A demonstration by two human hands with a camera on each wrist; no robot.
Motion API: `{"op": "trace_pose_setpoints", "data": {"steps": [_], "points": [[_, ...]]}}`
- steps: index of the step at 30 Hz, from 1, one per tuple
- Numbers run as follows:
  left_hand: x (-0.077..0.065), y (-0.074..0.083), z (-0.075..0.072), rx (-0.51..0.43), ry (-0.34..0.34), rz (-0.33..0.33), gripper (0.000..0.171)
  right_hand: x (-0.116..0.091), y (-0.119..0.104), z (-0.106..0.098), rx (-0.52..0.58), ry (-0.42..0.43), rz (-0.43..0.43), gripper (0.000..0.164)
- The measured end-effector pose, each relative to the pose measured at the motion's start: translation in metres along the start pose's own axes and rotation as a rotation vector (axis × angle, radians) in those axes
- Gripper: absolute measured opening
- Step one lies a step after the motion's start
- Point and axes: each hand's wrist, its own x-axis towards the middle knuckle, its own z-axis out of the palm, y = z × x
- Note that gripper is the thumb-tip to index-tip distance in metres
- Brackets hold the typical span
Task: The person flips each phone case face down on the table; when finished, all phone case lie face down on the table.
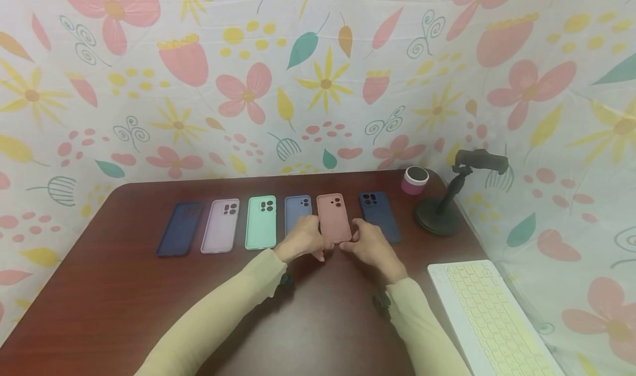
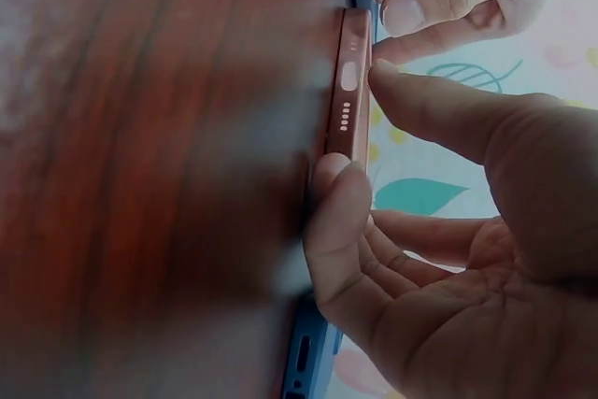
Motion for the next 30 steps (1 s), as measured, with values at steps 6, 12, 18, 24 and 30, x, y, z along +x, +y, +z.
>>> {"op": "trace_pose_setpoints", "data": {"steps": [6, 12, 18, 24, 30], "points": [[0.002, 0.000, 0.000, -0.010, -0.014, -0.031, 0.021, 0.011, 0.002, 0.004, -0.036, -0.027, 0.002, 0.081], [0.017, -0.004, 0.007, 0.002, -0.041, -0.051, 0.025, 0.024, 0.009, 0.009, -0.053, -0.066, 0.052, 0.088], [0.028, -0.005, 0.015, 0.066, -0.023, -0.031, 0.024, 0.031, 0.016, 0.013, -0.040, -0.074, 0.063, 0.084], [0.027, -0.001, 0.019, 0.097, 0.026, -0.014, 0.023, 0.031, 0.018, 0.014, -0.041, -0.052, 0.050, 0.080], [0.026, -0.001, 0.022, 0.101, 0.036, -0.019, 0.023, 0.041, 0.034, 0.023, -0.011, -0.039, 0.065, 0.085]]}}
